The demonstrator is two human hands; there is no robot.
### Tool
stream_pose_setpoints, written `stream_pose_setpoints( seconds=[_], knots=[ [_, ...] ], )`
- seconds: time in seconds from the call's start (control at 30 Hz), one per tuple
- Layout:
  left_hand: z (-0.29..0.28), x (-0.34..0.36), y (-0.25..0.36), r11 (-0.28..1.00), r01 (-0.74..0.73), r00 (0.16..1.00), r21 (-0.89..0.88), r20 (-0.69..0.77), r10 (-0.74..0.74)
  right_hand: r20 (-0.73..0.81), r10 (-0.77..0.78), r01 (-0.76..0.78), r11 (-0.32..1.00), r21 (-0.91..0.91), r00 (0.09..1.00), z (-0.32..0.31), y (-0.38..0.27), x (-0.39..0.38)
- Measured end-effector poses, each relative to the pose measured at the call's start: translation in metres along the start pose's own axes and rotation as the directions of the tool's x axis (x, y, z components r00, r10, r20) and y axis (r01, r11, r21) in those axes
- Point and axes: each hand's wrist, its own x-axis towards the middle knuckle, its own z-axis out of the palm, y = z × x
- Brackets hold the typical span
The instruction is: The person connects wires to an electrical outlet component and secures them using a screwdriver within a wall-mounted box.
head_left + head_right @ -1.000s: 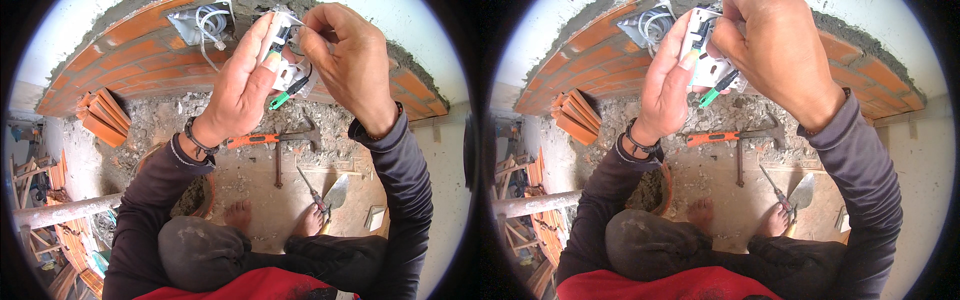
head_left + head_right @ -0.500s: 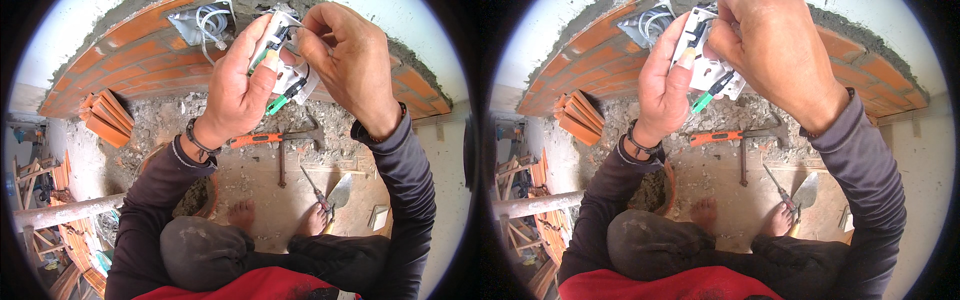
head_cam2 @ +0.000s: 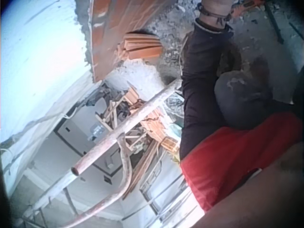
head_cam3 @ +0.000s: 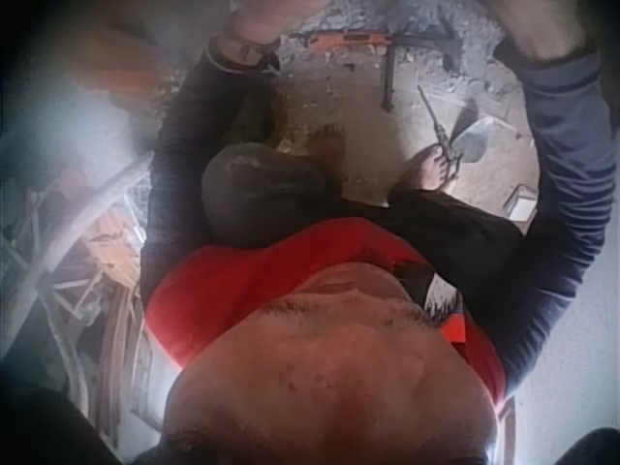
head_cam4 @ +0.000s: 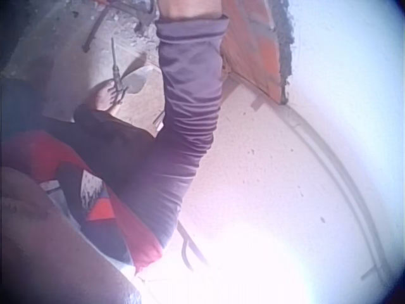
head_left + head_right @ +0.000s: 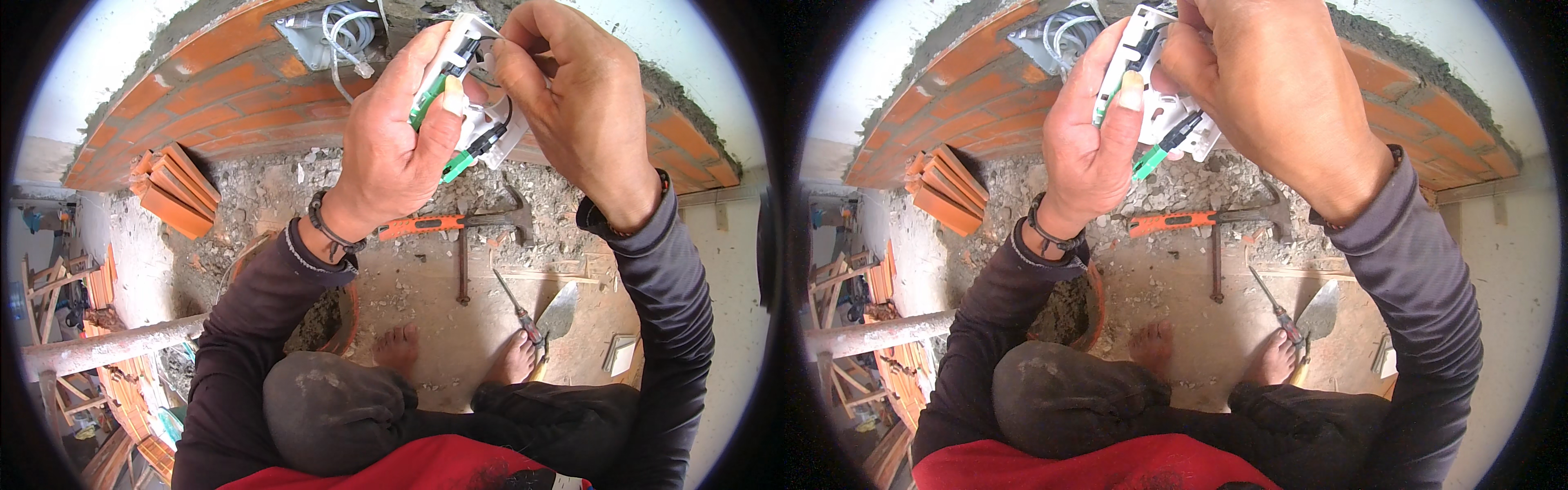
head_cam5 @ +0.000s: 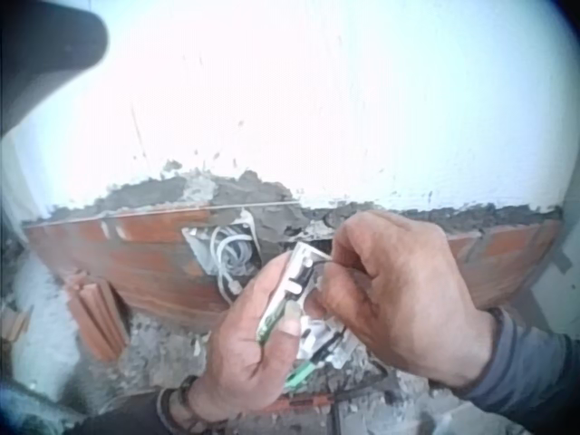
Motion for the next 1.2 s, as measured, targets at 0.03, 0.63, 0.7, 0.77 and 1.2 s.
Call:
stream_pose_setpoints(
  seconds=[0.03, 0.63, 0.7, 0.77, 1.2],
  knots=[
    [0.001, -0.001, 0.003, 0.999, 0.035, 0.999, -0.003, 0.011, -0.035, -0.004, -0.013, 0.013, 1.000, -0.028, 1.000, 0.003, 0.012, -0.001],
    [-0.008, 0.001, 0.000, 0.986, -0.113, 0.992, 0.126, 0.066, 0.105, -0.020, -0.011, 0.006, 0.978, -0.210, 1.000, 0.004, -0.004, -0.002],
    [-0.008, 0.001, 0.001, 0.994, -0.093, 0.992, 0.061, 0.087, 0.088, -0.013, -0.043, 0.038, 0.956, -0.292, 0.999, 0.006, -0.005, -0.004],
    [-0.009, 0.000, 0.002, 0.997, -0.070, 0.993, -0.006, 0.098, 0.071, 0.017, -0.046, 0.049, 0.953, -0.298, 0.999, 0.004, -0.008, -0.003],
    [-0.011, 0.003, -0.009, 0.988, -0.141, 0.981, -0.058, 0.127, 0.147, -0.015, -0.042, 0.036, 0.966, -0.258, 0.999, 0.006, 0.006, -0.008]
  ],
)
